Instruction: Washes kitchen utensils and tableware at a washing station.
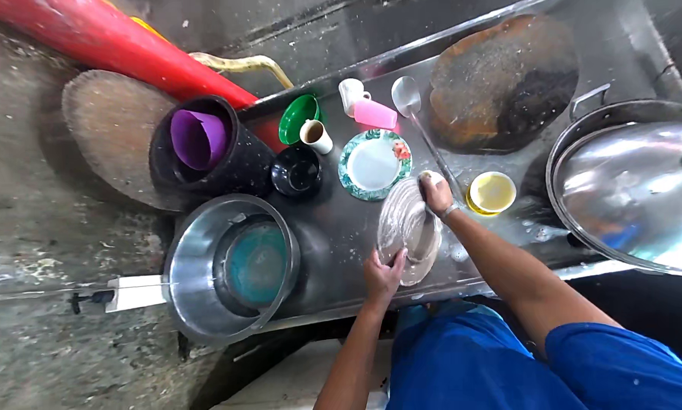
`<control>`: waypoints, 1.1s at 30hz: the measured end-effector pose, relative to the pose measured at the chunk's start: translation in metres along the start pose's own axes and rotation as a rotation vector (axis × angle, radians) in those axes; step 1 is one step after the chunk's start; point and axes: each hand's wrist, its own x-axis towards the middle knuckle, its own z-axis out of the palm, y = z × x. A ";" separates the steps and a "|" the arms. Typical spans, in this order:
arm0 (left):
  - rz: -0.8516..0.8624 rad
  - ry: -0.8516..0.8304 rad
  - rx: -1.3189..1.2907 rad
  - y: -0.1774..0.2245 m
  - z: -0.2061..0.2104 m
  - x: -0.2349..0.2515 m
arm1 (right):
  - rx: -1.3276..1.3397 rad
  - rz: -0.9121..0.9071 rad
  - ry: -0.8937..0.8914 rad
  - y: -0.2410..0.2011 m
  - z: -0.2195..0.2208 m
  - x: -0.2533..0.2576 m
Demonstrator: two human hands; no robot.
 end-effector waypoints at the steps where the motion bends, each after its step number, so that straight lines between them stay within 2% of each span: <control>1: -0.050 -0.041 -0.089 -0.007 -0.005 -0.002 | -0.064 0.028 -0.013 0.002 -0.003 0.001; 2: -0.094 -0.084 -0.133 -0.008 -0.012 0.000 | -0.150 -0.023 -0.017 -0.008 -0.007 0.000; 4: -0.128 -0.155 -0.081 0.010 -0.034 0.011 | -0.288 -0.318 0.004 -0.042 -0.004 -0.023; 6: -0.024 -0.151 0.076 0.036 -0.045 0.030 | -0.315 -0.723 0.017 -0.078 0.014 -0.056; 8: 0.111 -0.080 0.181 0.042 -0.042 0.037 | -0.209 -0.961 -0.017 -0.090 0.031 -0.078; 9: 0.150 -0.038 0.211 0.038 -0.038 0.038 | -0.142 -0.939 -0.029 -0.082 0.033 -0.071; 12: 0.164 0.048 0.266 0.031 -0.030 0.029 | 0.028 -0.540 0.004 -0.041 0.027 -0.036; 13: 0.150 0.054 0.284 0.033 -0.028 0.028 | 0.010 -0.484 0.021 -0.042 0.027 -0.040; 14: 0.147 0.057 0.297 0.037 -0.028 0.032 | -0.033 -0.508 0.007 -0.057 0.027 -0.049; 16: 0.145 0.032 0.270 0.036 -0.029 0.036 | -0.136 -0.749 0.001 -0.082 0.034 -0.062; 17: 0.151 0.030 0.244 0.030 -0.030 0.032 | -0.145 -0.787 -0.014 -0.082 0.035 -0.065; 18: 0.163 0.050 0.228 0.022 -0.032 0.027 | -0.125 -0.708 -0.018 -0.075 0.033 -0.061; 21: 0.145 0.167 0.124 -0.007 -0.028 0.001 | 0.089 -0.100 0.037 -0.031 0.028 -0.014; 22: 0.098 0.157 0.082 -0.014 -0.029 -0.011 | 0.063 -0.003 0.037 -0.020 0.029 -0.013; 23: 0.057 0.134 0.049 -0.017 -0.031 -0.012 | -0.009 -0.011 0.026 -0.022 0.026 -0.010; 24: 0.020 0.106 0.041 -0.014 -0.034 -0.011 | -0.094 -0.107 0.022 -0.033 0.023 -0.011; 26: -0.048 0.015 0.069 0.010 -0.044 -0.001 | -0.232 -0.428 0.008 -0.062 0.023 -0.035; 28: -0.005 -0.041 0.149 0.037 -0.045 0.016 | -0.249 -0.748 -0.044 -0.085 0.035 -0.070; 29: 0.032 -0.031 0.163 0.041 -0.041 0.021 | -0.204 -0.823 -0.087 -0.083 0.042 -0.083; 30: 0.052 -0.004 0.169 0.040 -0.034 0.022 | -0.150 -0.795 -0.134 -0.073 0.046 -0.088; 33: -0.007 0.115 0.175 0.021 -0.017 0.013 | -0.107 -0.279 -0.134 -0.030 0.037 -0.051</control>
